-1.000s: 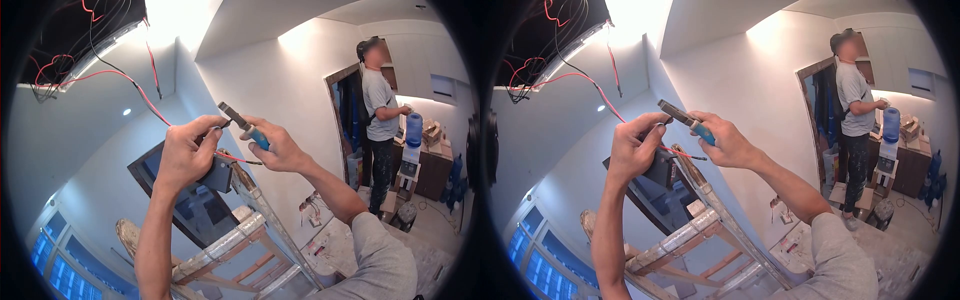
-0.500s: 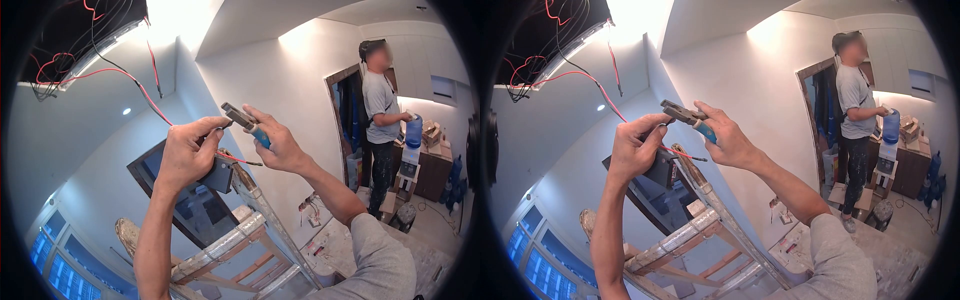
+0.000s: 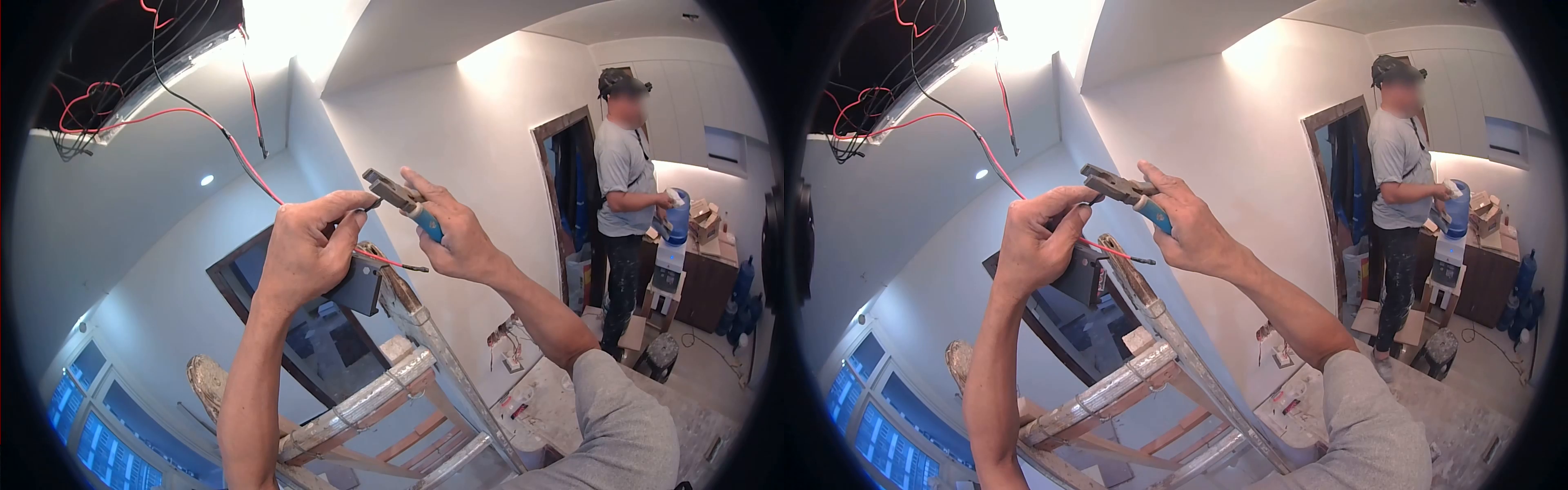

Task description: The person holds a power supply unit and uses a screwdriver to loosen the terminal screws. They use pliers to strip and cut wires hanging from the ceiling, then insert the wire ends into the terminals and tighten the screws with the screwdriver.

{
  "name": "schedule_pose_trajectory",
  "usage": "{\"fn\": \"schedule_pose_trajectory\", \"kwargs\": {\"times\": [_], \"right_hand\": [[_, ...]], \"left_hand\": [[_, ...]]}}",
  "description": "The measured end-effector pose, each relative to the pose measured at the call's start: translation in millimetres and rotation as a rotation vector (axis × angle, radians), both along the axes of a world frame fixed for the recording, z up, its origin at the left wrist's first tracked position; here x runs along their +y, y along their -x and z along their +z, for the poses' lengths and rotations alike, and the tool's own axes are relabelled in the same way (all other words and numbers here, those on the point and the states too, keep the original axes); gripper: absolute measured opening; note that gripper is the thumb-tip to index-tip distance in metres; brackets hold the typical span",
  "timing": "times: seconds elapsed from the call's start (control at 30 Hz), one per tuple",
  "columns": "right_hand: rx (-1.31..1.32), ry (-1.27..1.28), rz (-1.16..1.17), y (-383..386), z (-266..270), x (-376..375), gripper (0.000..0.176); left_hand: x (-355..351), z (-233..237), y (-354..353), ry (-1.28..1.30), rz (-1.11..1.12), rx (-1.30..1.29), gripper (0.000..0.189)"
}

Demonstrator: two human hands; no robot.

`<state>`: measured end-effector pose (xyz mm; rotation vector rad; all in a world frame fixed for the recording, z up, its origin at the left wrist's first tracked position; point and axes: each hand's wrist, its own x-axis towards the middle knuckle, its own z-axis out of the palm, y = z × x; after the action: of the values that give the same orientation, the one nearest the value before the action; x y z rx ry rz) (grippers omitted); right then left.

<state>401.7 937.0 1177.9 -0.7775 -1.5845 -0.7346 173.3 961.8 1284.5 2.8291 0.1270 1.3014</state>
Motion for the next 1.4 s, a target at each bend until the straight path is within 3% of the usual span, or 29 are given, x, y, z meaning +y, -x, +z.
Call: {"fn": "schedule_pose_trajectory", "kwargs": {"times": [1.07,1.17,1.23,1.4], "right_hand": [[0.012,-0.051,0.086,-5,0,9,0.033],[-0.091,-0.107,0.183,-13,25,14,0.039],[-0.349,-0.230,0.110,-17,61,14,0.047],[-0.546,-0.537,-0.133,-8,141,1,0.050]], "left_hand": [[-9,2,1,-0.055,-0.023,0.038,0.016],[-20,8,7,0.001,-0.045,0.143,0.015],[-23,11,10,0.034,-0.062,0.182,0.015],[-20,21,12,0.142,-0.180,0.253,0.016]]}}
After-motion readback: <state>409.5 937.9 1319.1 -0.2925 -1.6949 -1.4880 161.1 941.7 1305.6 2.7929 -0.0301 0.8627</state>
